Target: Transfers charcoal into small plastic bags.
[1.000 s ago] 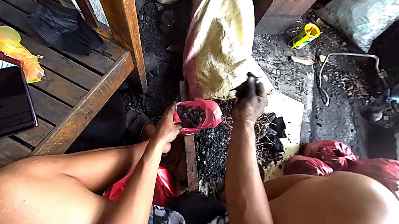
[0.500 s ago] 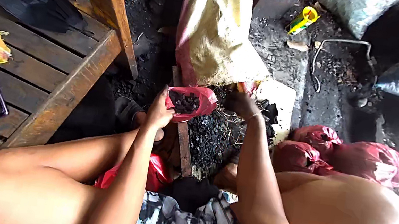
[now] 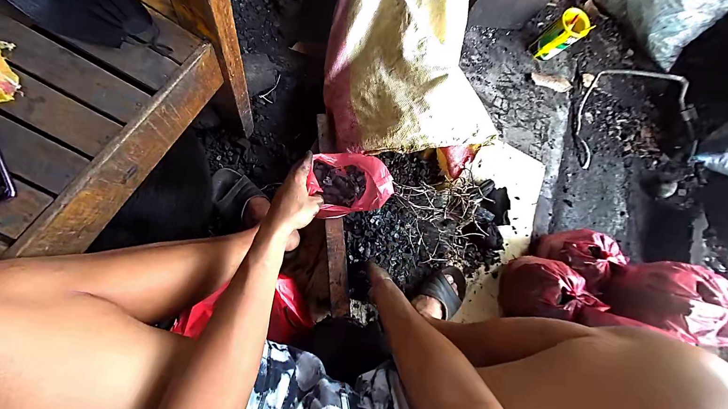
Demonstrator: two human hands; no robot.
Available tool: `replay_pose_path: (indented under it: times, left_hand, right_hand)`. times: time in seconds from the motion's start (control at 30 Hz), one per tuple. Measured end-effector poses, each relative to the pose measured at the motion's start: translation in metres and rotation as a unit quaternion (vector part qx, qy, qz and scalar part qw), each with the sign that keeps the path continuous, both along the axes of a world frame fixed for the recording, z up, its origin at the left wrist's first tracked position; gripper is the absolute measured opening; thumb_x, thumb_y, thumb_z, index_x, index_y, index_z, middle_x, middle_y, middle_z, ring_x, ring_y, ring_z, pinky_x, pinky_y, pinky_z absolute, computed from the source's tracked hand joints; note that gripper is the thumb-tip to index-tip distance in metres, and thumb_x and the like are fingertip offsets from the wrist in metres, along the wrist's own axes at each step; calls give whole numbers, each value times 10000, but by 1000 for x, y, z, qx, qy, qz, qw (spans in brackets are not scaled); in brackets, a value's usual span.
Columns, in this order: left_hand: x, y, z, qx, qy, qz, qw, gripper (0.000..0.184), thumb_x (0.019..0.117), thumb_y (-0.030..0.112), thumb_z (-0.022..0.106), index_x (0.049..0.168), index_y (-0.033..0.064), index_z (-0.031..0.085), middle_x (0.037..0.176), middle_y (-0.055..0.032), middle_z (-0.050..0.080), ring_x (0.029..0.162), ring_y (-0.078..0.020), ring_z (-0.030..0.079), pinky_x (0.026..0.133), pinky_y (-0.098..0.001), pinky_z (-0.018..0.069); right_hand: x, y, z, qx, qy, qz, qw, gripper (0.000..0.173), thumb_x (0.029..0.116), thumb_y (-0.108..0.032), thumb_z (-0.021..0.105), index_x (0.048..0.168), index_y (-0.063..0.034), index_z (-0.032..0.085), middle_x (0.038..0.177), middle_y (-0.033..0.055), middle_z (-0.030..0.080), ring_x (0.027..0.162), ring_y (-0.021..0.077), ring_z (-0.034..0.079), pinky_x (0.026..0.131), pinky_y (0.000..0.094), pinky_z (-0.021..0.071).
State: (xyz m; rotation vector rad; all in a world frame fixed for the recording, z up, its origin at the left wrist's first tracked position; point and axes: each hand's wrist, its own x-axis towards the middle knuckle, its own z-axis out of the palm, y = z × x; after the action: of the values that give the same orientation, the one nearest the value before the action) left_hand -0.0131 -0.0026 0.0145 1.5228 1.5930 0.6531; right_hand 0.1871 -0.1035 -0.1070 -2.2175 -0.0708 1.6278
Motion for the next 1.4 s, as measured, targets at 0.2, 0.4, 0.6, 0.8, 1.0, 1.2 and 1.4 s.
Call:
replay_pose_path:
  times: [0.2,0.4,0.6,0.8,1.0,1.2,1.4]
  left_hand:
    - [0,3,-1,-1,12,-8,1000,893,856,1,718,1623,70,267,1613,-195,377,1448,-354,432,1166,-558,382]
    - [-2,2,-3,-2,7,-3,1000,888,858,1,716,1622,72,271,1621,-188,367,1453,-355,427,1165,-565,381]
    - [-4,10,1,-8,-3,-9,1000,873,877,-10,686,1624,35,235,1620,-199,363,1488,-312,385,1215,-498,328]
    - [-3,9,4,-12,2,-18,1000,868,883,-18,682,1624,36,234,1629,-200,345,1490,-307,379,1216,-489,324]
    - [-5,3,5,-6,12,-10,1000,874,875,12,714,1619,41,256,1603,-212,385,1461,-346,418,1191,-538,357]
    - [-6,1,1,7,12,-4,1000,904,860,23,736,1623,58,254,1600,-210,392,1446,-371,433,1165,-577,379]
    - [-3,2,5,7,22,-4,1000,888,875,41,729,1626,70,255,1605,-197,391,1435,-368,449,1158,-579,387]
  right_hand:
    - [-14,35,-22,39,-35,-69,996,645,876,-322,828,1347,28,559,1241,233,630,1087,337,631,894,529,546]
    - [3,46,-22,87,-102,21,991,670,913,-241,789,1453,7,478,1328,276,603,1211,391,605,989,568,517]
    - [53,64,10,163,-40,100,981,485,958,-73,692,1418,-50,544,1184,202,673,988,283,678,840,449,576]
    - [80,57,21,195,126,-78,970,406,1012,-8,546,1408,-74,482,971,155,656,759,220,656,671,371,576]
    - [75,62,25,225,146,-179,946,212,994,28,528,1194,-43,511,860,104,620,678,175,618,614,324,565]
    - [92,87,65,306,107,-95,941,82,997,6,542,1066,-36,550,778,82,634,596,141,589,547,285,518]
    - [98,113,149,476,109,94,868,112,987,-30,528,997,-127,584,839,18,688,615,75,601,533,208,495]
